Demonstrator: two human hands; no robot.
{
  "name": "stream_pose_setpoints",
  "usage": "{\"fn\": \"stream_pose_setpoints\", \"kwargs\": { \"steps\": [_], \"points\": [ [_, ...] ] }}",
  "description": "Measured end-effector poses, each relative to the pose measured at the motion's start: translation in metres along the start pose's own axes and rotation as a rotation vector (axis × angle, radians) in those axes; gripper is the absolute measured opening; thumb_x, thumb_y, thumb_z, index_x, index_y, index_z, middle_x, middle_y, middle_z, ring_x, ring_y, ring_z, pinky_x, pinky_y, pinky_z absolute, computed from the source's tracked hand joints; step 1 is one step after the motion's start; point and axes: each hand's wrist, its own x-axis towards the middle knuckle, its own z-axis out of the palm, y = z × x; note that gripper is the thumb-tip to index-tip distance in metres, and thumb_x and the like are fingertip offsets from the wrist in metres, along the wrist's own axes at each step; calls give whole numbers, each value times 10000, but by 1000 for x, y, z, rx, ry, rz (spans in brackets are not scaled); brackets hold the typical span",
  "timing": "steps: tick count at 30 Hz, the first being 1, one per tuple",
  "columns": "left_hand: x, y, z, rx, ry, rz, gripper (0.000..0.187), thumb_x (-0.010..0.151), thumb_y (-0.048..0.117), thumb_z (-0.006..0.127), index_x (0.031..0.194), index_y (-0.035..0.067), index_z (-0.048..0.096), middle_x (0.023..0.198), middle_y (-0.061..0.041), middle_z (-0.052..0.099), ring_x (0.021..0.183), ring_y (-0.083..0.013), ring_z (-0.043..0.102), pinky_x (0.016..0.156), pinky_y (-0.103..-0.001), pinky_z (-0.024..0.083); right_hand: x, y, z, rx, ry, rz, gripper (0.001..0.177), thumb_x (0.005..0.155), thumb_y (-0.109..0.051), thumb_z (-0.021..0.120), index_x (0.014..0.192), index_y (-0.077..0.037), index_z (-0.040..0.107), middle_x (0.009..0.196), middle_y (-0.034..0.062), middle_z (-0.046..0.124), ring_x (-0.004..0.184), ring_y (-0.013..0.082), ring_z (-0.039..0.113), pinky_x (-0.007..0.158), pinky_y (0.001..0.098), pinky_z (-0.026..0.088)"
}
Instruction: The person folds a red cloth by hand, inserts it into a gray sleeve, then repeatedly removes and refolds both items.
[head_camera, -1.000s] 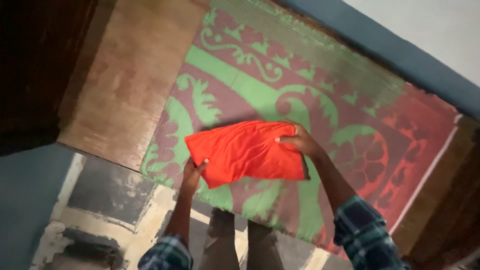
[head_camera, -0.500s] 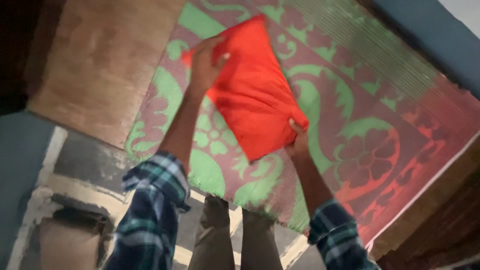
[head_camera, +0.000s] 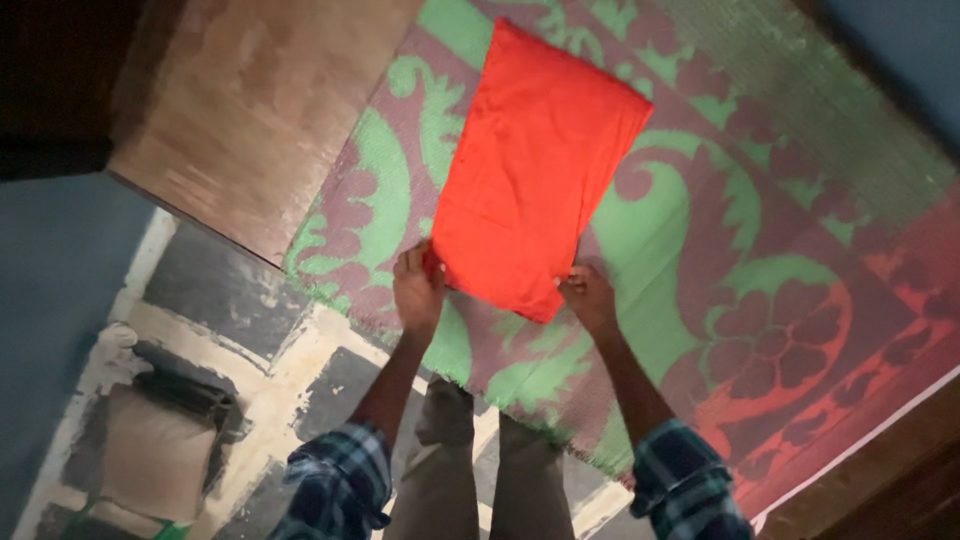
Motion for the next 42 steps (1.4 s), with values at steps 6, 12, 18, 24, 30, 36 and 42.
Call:
{"fn": "stream_pose_setpoints", "kwargs": {
  "steps": [6,12,18,24,30,36,42],
  "points": [
    [13,-45,9,-172,-150,11,362,885,119,757,1216,23,647,1111,-181,702,959,-379,671,828,-447,547,14,15,14,-49,-14,-183,366,875,-105,825,783,-19,481,703,-21,450,669,69,417,601,269,416],
    [-2,-74,21,-216,-241,-87,266,837,134,810,1037,39,662,896,-122,729,744,-276,711,683,-379,564,-8,22,16,110,40,-37,352,876,-56,785,714,-68,473,675,-51,450,644,58,414,571,273,386],
    [-53,-68,-2,-225,-359,-257,257,870,173,788,1065,53,670,895,-117,721,756,-254,721,684,-374,564,-31,19,6,-200,17,-172,210,846,-105,792,866,-48,592,754,24,589,677,154,574,623,346,479],
    [-72,-54,-29,-230,-217,-100,258,948,141,671,1193,60,653,1132,-140,717,997,-302,720,807,-380,568,-68,0,-1,-483,291,-388,199,937,-186,781,960,-54,634,960,113,659,835,287,670,759,398,556],
    [-54,-51,-40,-34,-386,237,501,794,218,799,1226,33,627,1157,-182,641,987,-413,664,800,-461,548,-82,-19,4,-706,-56,-558,419,738,-297,811,1019,-25,660,1076,164,647,948,343,652,734,431,543],
    [-30,-72,-23,114,-516,306,201,898,216,771,1040,119,668,1117,-112,663,930,-346,689,785,-452,562,-64,-8,6,-687,-193,-379,133,905,-209,706,978,-101,680,1023,76,671,1007,288,662,816,419,550],
    [-7,-59,-14,42,-398,269,94,916,143,734,973,108,668,992,-124,698,844,-360,688,723,-472,547,-33,-20,-13,-321,-10,-345,198,1002,-223,691,915,-57,628,885,105,659,792,283,671,734,421,539]
  ]
}}
